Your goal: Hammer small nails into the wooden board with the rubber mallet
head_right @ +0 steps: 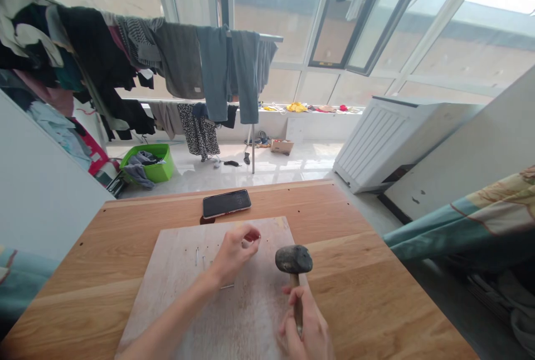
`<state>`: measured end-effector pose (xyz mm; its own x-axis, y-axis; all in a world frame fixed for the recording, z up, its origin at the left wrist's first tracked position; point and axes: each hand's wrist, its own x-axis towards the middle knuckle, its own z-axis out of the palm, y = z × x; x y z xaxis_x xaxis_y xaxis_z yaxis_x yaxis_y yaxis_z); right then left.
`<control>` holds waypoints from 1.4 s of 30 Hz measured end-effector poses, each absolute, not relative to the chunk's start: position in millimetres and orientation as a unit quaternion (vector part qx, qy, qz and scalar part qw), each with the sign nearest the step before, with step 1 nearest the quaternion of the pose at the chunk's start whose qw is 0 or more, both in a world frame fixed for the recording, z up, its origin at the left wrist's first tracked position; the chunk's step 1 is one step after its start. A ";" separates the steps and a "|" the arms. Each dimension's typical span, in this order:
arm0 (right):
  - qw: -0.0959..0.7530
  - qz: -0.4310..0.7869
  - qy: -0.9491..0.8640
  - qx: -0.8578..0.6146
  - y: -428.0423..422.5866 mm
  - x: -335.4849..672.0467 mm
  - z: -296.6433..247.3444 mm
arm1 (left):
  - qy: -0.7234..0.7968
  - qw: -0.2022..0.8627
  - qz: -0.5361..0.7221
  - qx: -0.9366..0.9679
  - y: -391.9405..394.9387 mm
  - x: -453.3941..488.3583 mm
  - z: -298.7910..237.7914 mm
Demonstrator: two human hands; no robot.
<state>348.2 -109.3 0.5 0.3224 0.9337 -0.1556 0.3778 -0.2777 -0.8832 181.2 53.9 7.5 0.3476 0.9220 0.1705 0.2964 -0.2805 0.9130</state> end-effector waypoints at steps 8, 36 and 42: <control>0.378 0.395 -0.406 -0.733 -97.1 349.5 10.5 | 0.425 0.440 0.368 0.700 63.5 208.2 -7.6; 0.444 0.513 -0.336 -0.653 -62.6 345.7 36.3 | 0.438 0.369 0.352 0.740 62.0 205.3 -8.1; 0.435 0.478 -0.382 -0.661 -63.1 349.8 40.2 | 0.442 0.365 0.354 0.739 62.0 206.8 -12.6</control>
